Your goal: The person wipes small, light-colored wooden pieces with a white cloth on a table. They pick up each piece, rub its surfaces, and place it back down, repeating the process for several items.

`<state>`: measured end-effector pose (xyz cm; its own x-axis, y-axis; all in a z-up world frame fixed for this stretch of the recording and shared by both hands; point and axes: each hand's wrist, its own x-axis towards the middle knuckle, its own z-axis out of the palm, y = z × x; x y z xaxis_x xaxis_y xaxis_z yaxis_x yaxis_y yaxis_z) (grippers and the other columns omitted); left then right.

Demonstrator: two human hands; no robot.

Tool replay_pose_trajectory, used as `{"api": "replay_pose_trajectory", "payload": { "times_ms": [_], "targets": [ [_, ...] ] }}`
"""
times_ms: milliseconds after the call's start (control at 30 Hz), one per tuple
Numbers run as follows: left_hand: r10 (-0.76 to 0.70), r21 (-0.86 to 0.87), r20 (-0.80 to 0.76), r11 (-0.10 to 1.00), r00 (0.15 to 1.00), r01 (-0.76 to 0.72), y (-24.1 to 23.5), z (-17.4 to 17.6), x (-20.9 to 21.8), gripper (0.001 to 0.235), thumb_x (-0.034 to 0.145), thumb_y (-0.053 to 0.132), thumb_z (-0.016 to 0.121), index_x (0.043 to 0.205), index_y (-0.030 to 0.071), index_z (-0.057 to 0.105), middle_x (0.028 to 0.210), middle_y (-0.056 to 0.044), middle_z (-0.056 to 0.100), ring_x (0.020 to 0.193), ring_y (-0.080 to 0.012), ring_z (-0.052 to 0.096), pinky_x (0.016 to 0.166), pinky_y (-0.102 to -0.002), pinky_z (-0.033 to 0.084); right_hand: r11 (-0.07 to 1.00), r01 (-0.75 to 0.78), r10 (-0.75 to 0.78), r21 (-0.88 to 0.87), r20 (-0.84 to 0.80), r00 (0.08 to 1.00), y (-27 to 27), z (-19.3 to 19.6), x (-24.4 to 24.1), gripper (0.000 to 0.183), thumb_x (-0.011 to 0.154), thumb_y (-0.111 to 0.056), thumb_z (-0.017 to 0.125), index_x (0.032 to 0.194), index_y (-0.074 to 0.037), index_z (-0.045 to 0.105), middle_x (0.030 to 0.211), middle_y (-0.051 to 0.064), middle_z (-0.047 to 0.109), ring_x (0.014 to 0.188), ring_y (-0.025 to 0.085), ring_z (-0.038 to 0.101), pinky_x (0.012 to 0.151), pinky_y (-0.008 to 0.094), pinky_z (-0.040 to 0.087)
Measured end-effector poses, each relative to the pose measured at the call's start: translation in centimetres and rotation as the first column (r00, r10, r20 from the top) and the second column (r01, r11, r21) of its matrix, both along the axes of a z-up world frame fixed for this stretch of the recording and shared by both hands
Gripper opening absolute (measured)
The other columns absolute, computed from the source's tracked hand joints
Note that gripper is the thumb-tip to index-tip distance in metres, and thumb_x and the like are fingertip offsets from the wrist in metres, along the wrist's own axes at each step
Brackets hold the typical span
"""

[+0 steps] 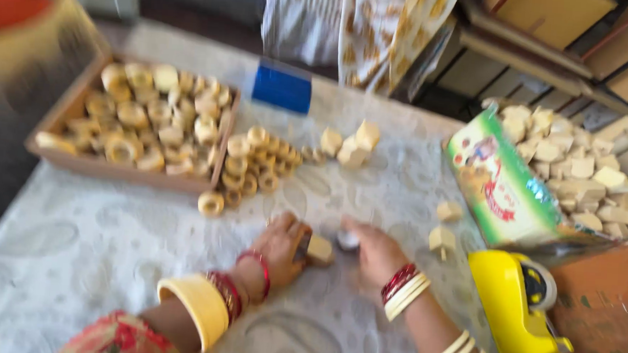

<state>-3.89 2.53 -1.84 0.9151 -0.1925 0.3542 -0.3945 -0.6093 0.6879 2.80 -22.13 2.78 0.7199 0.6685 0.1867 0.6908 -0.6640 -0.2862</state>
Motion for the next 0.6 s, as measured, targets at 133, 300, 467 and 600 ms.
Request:
{"api": "replay_pose_trajectory", "payload": {
  "times_ms": [133,300,467,600],
  "targets": [
    [0.067,0.114,-0.124,0.992,0.99,-0.053,0.9,2.9,-1.2,0.05,0.071,0.025,0.085,0.113,0.006,0.064,0.116,-0.016,0.057,0.109,-0.04,0.055,0.096,-0.046,0.046,0.992,0.058,-0.05,0.11,-0.076,0.996,4.4,4.2,-3.9,0.055,0.091,0.004,0.059,0.143,-0.013,0.053,0.125,0.013,0.067,0.112,0.031,0.068,0.091,0.039,0.057],
    [0.034,0.191,-0.158,0.982,0.987,-0.003,1.3,2.4,-1.0,0.035,0.078,0.024,0.077,0.103,0.002,0.068,0.114,-0.02,0.056,0.108,-0.039,0.055,0.094,-0.046,0.047,0.96,-0.28,0.262,0.027,0.268,0.927,8.5,3.1,-5.5,0.057,0.088,-0.009,0.07,0.141,-0.006,0.05,0.136,0.019,0.061,0.126,0.036,0.061,0.102,0.042,0.054],
    [0.027,0.162,-0.135,0.987,0.99,-0.005,1.2,1.5,-1.0,0.024,0.08,0.008,0.063,0.103,0.006,0.069,0.115,-0.014,0.061,0.11,-0.0357,0.059,0.095,-0.043,0.049,0.967,-0.249,0.252,-0.045,0.277,0.927,5.9,0.1,-3.5,0.072,0.086,-0.019,0.075,0.145,0.007,0.043,0.143,0.025,0.054,0.129,0.04,0.058,0.103,0.043,0.052],
    [0.005,0.14,-0.228,0.99,0.974,0.028,0.7,2.5,-0.9,0.018,0.087,0.014,0.061,0.104,0.009,0.066,0.111,-0.013,0.062,0.107,-0.0346,0.06,0.091,-0.045,0.049,0.988,-0.149,0.157,-0.049,0.292,0.944,5.2,1.2,-3.3,0.07,0.083,-0.032,0.078,0.136,0.004,0.052,0.13,0.02,0.064,0.114,0.034,0.066,0.091,0.04,0.056]
  ]
}}
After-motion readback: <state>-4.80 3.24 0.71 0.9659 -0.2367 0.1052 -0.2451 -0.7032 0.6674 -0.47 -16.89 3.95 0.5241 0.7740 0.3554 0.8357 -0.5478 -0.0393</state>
